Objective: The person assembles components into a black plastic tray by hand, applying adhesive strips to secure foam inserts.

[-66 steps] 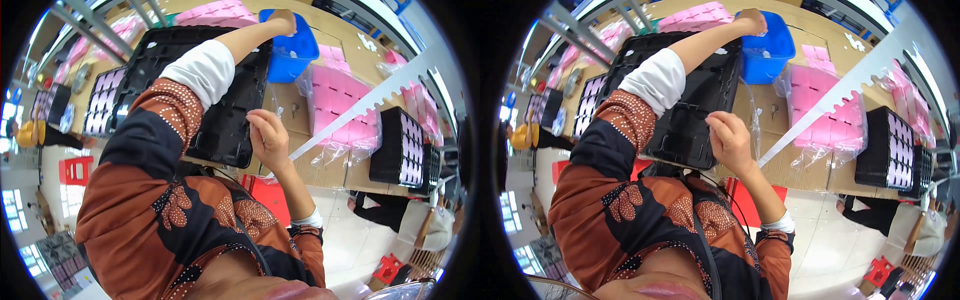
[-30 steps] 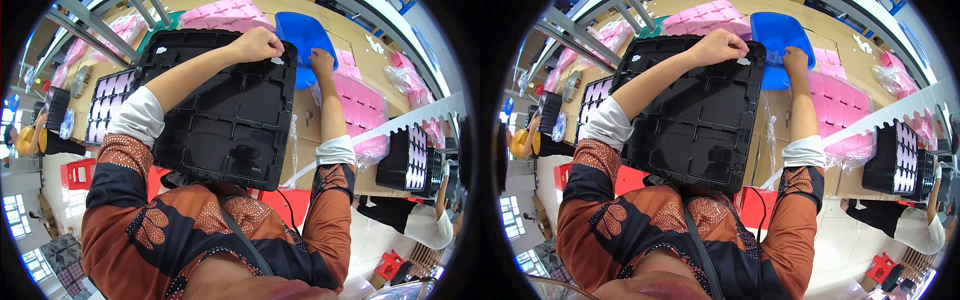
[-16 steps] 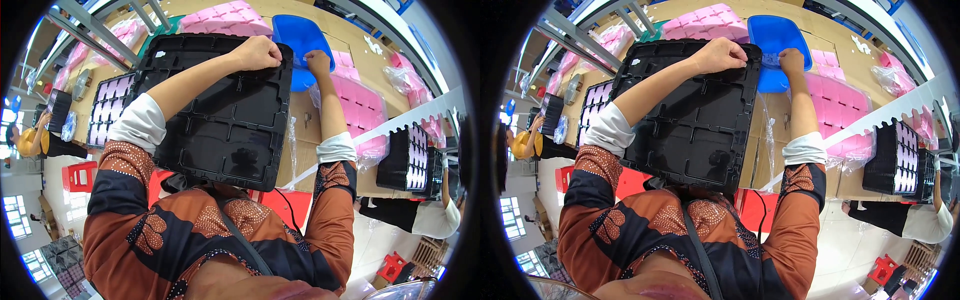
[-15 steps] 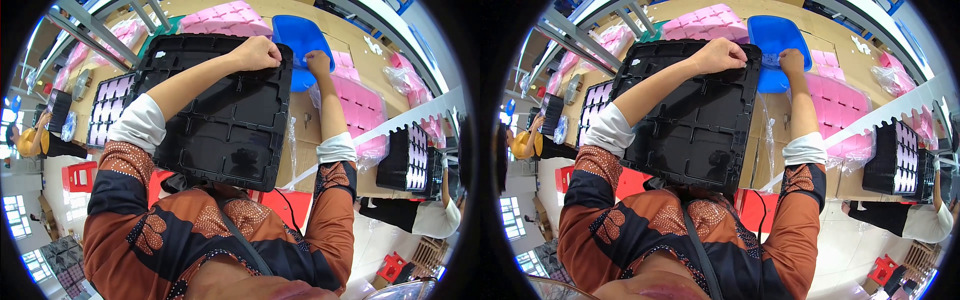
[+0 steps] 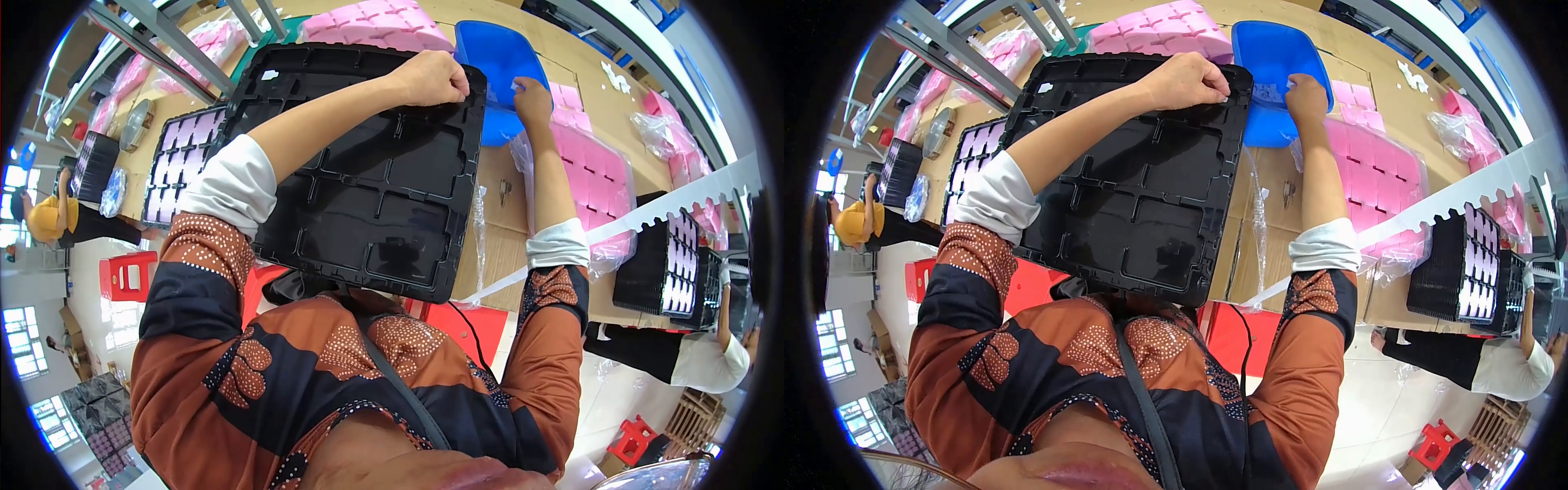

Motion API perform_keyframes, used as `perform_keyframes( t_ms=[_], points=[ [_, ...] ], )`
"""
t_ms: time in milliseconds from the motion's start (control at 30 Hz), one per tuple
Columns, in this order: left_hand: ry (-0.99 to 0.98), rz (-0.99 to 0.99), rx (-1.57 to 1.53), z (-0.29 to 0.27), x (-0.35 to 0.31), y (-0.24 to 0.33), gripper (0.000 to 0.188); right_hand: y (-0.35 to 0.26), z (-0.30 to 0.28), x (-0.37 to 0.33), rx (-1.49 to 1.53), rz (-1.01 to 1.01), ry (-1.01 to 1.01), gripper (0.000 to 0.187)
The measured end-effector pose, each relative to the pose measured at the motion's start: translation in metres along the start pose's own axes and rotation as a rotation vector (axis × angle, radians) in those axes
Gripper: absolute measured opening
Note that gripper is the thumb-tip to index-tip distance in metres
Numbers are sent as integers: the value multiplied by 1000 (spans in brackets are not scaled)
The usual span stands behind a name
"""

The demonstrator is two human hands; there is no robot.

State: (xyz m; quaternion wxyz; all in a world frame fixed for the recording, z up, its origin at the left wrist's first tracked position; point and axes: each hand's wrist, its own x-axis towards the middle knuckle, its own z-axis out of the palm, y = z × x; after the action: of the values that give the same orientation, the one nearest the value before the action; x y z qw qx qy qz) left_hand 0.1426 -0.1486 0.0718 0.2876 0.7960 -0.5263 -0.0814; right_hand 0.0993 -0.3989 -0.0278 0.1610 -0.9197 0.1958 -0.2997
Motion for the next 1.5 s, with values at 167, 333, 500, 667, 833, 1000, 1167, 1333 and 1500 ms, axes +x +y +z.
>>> perform_keyframes(
  t_ms=[167,333,500,667,833,1000,1167,1333,1500],
  points=[
    [30,-2,55,0,3,-3,20,-7,-6,-1,-121,80,-169,18],
    [16,-46,35,-3,-3,-5,21,9,6,1,-156,-163,-80,17],
    [15,-9,46,0,-3,-8,21,16,10,2,-256,-215,-58,16],
    [35,-40,66,0,-4,-10,20,-16,-13,-13,38,-7,83,15],
    [-1,-88,70,6,4,-3,18,-32,-14,-43,408,38,253,14],
    [34,-120,263,7,9,-2,14,-76,-33,-76,778,118,271,13],
    [34,-131,400,14,21,-5,14,-101,-43,-100,888,106,272,11],
    [75,-121,499,18,23,-6,12,-117,-41,-110,876,15,290,11],
    [-96,-173,378,2,18,10,24,-122,-42,-114,892,-33,314,12]
  ],
)
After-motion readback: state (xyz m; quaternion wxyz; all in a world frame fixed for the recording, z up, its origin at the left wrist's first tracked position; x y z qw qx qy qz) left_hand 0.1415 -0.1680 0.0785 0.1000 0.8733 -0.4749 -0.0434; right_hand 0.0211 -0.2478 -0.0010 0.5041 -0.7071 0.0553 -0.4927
